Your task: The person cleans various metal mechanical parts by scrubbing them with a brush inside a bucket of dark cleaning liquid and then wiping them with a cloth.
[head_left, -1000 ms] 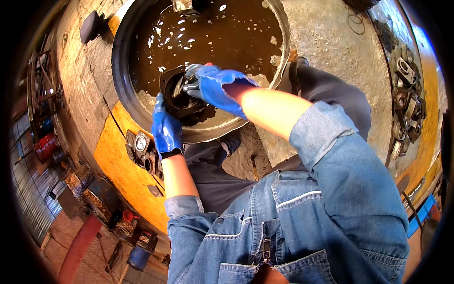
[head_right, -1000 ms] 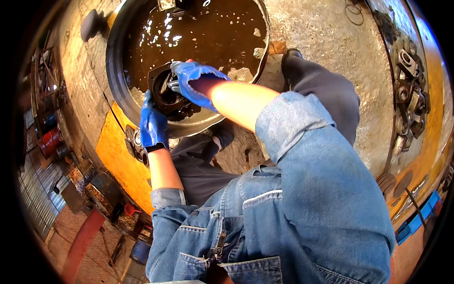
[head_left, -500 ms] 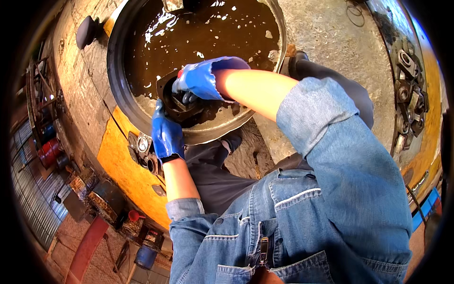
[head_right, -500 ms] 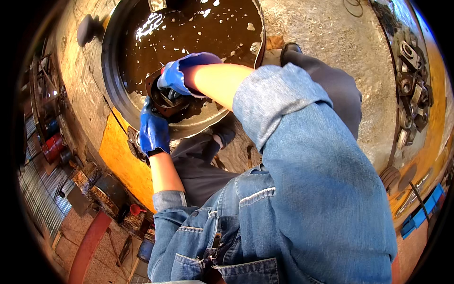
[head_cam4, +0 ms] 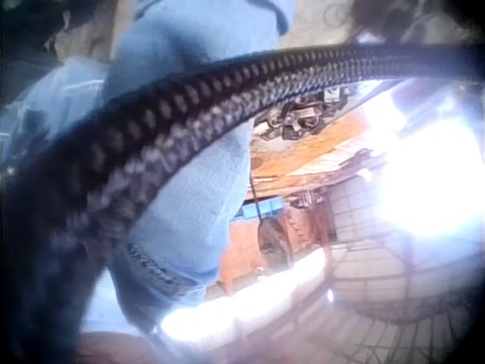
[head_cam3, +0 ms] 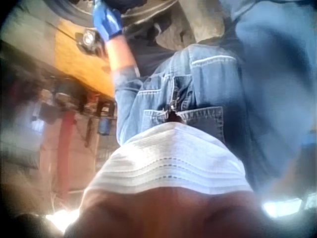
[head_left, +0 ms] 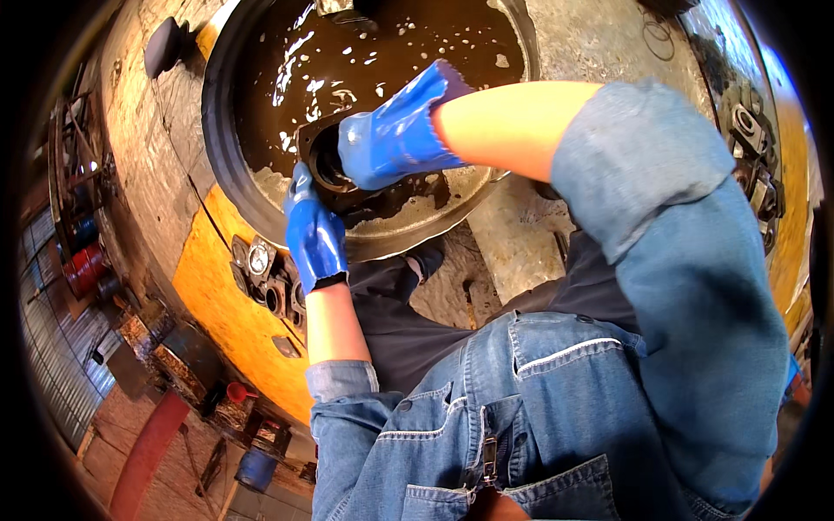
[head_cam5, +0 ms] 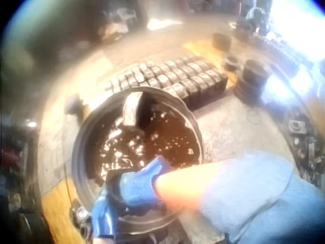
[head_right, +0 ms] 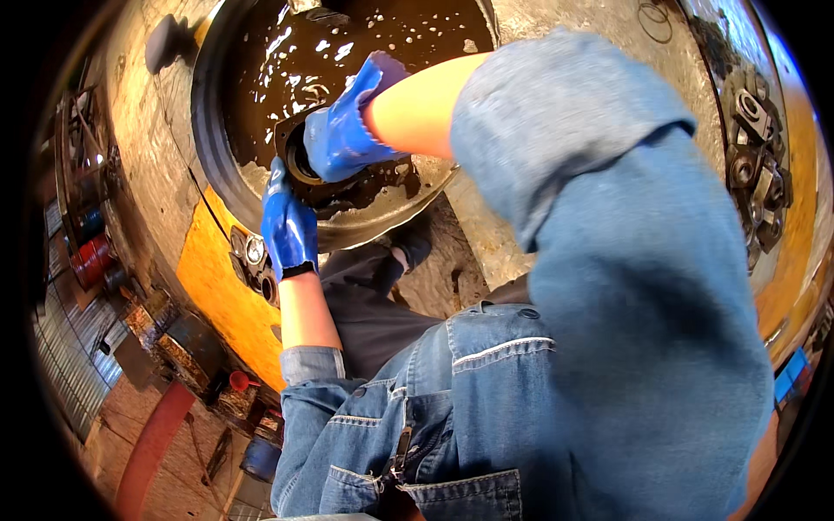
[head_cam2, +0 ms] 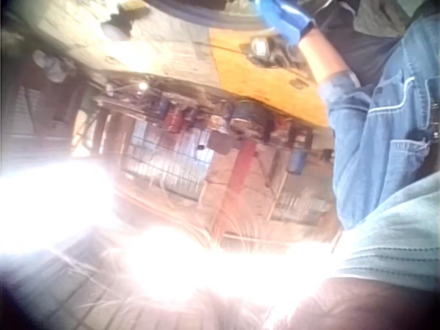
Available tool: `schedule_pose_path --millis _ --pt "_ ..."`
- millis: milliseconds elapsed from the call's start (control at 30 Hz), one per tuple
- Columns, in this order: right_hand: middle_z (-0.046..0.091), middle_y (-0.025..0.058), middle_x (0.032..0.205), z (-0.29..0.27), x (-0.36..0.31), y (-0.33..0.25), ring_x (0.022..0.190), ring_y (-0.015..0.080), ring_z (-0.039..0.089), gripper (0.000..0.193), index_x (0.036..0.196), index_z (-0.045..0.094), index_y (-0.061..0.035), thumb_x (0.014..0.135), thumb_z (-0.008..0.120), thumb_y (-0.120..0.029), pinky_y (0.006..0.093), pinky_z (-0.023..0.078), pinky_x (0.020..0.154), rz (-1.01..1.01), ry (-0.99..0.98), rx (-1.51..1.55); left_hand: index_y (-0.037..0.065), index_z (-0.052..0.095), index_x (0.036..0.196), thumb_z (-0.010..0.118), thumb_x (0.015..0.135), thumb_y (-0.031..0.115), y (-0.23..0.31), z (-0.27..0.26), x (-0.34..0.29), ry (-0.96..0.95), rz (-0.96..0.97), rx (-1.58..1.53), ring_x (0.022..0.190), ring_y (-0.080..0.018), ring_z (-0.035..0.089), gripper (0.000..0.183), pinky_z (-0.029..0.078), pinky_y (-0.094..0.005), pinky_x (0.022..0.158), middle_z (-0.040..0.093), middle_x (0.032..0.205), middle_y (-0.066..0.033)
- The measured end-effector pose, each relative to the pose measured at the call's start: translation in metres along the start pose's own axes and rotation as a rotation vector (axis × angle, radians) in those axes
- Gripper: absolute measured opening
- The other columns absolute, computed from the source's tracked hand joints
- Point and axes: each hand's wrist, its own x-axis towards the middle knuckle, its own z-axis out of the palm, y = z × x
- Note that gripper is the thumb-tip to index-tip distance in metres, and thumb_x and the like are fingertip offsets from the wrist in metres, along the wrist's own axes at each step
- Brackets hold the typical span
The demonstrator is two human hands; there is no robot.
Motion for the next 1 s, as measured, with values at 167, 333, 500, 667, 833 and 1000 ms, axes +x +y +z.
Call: schedule_pose_path --millis 167,333,500,667,833,1000 --pt "0.074 0.0165 0.079 0.028 0.012 0.027 0.074 0.0344 0.072 0.025 0.088 0.07 0.0 0.091 0.062 -0.023 0.0432 0.058 0.07 -0.532 0.197 -0.215 -0.005 0.061 0.134 0.059 0.108 0.029 0.0 0.011 0.029 0.159 0.075 0.23 0.108 -0.0209 0.067 0.042 0.051 -0.0352 0.101 0.07 0.125 -0.0117" --pt "0.073 0.018 0.079 0.041 0.013 0.038 0.074 0.0361 0.072 0.027 0.09 0.068 0.001 0.093 0.061 -0.025 0.0421 0.057 0.069 -0.422 0.457 -0.244 -0.007 0.064 0.129 0.063 0.106 0.027 0.005 0.019 0.037 0.082 0.213 0.318 0.096 -0.0194 0.067 0.04 0.054 -0.0331 0.091 0.072 0.113 -0.0119" --pt "0.076 0.0182 0.091 0.027 0.009 0.003 0.087 0.0349 0.076 0.032 0.112 0.069 0.0048 0.093 0.06 -0.019 0.0436 0.061 0.075 0.064 0.092 -0.041 -0.006 0.065 0.126 0.065 0.106 0.029 0.002 0.021 0.038 0.137 0.241 0.459 0.093 -0.0178 0.068 0.04 0.056 -0.0318 0.083 0.072 0.109 -0.0106" --pt "0.078 0.0097 0.099 0.006 0.012 -0.009 0.092 0.0335 0.076 0.023 0.109 0.079 -0.0138 0.091 0.067 -0.022 0.0434 0.06 0.077 0.388 -0.04 0.405 -0.003 0.068 0.121 0.062 0.107 0.032 0.005 0.02 0.032 0.125 0.174 0.39 0.088 -0.016 0.067 0.039 0.055 -0.0306 0.079 0.073 0.102 -0.0087" --pt "0.075 0.0157 0.109 0.03 -0.009 0.019 0.091 0.029 0.073 0.033 0.118 0.072 -0.0054 0.085 0.07 -0.008 0.0381 0.058 0.082 0.353 0.223 0.956 -0.002 0.069 0.121 0.058 0.108 0.034 0.005 0.016 0.026 0.067 0.166 0.346 0.088 -0.0173 0.068 0.04 0.055 -0.0317 0.081 0.074 0.105 -0.0089" --pt "0.071 0.0198 0.119 0.124 0.033 0.019 0.101 0.0292 0.073 0.037 0.122 0.063 -0.0023 0.095 0.072 -0.026 0.0316 0.06 0.087 0.415 0.872 1.229 -0.007 0.064 0.129 0.059 0.107 0.034 0.003 0.006 0.036 0.089 0.165 0.394 0.096 -0.0205 0.069 0.047 0.056 -0.0323 0.089 0.073 0.114 -0.0128"
